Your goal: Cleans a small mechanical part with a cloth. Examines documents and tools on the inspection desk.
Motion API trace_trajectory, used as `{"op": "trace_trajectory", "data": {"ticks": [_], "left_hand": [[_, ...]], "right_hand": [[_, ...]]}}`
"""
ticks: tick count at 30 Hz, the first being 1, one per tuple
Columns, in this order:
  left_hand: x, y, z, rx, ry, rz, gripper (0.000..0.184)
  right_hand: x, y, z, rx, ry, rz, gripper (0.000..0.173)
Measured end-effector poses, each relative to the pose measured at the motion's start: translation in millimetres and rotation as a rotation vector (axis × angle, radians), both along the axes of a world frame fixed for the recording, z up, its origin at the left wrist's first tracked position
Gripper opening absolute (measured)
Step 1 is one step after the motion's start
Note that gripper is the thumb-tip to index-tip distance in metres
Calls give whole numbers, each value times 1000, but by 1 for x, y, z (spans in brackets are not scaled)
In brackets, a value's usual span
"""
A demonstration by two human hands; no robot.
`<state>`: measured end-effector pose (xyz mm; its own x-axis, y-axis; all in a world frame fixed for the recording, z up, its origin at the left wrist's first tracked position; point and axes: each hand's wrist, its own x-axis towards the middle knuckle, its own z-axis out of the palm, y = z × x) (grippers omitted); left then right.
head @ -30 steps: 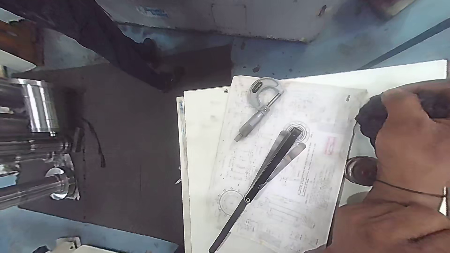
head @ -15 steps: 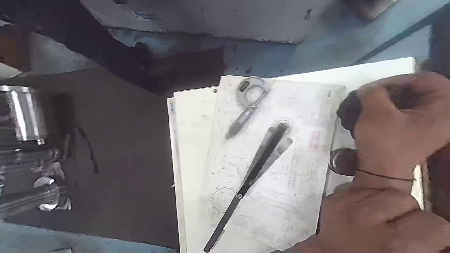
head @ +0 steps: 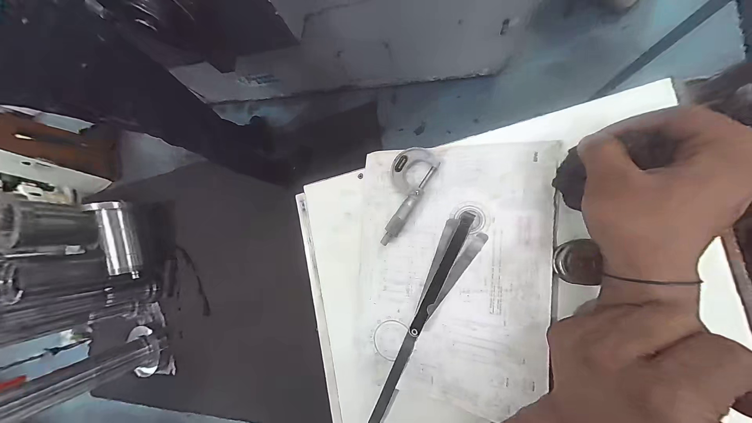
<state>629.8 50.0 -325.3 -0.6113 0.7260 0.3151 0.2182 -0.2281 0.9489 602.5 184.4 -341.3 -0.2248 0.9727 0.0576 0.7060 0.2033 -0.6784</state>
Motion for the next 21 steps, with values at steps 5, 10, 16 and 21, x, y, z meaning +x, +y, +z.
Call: {"op": "trace_trajectory", "data": {"ticks": [5,10,16,21], "left_hand": [[-1,0,0,-2,8,-1,28],[-1,0,-2,12,-12,-4,28],[-1,0,-2,10,4,11,29],[-1,0,-2,8,8,1,29]], "right_hand": [[-2,-1,1,23,-18,1,26],[-2,-1,1,23,-46,2,29],[-2,-1,-1,41,-46,0,28],[-2,-1,-1,44,-39,4,28]]}}
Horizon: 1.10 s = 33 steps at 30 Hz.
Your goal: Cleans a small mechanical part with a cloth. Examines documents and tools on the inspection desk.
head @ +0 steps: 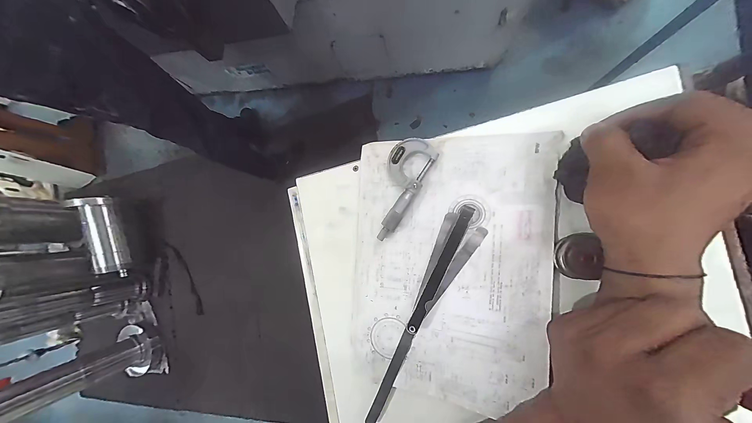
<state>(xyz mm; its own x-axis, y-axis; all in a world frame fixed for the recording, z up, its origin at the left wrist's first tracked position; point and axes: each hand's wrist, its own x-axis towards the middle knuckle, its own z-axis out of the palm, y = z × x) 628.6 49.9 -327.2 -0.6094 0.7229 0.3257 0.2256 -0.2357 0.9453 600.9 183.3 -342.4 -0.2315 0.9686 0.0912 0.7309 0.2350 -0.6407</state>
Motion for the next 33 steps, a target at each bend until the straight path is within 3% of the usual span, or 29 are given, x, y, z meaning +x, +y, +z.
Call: {"op": "trace_trajectory", "data": {"ticks": [11,17,23,27,33], "left_hand": [[2,0,2,-45,-33,20,30],[13,1,-10,-18,-102,25,29],[4,2,4,-52,-18,38,33],[-4,1,-1,33,-38,25,29],[-16,-31,13,-91,192,86,24]], "right_hand": [[-2,-1,2,-1,43,22,24],[-2,1,-2,58,74,-30,13],[-4,-5,0,39,132,-43,11],[6,-28,14,-38,185,24,11],[4,-15,5,9,160,21,11]]}}
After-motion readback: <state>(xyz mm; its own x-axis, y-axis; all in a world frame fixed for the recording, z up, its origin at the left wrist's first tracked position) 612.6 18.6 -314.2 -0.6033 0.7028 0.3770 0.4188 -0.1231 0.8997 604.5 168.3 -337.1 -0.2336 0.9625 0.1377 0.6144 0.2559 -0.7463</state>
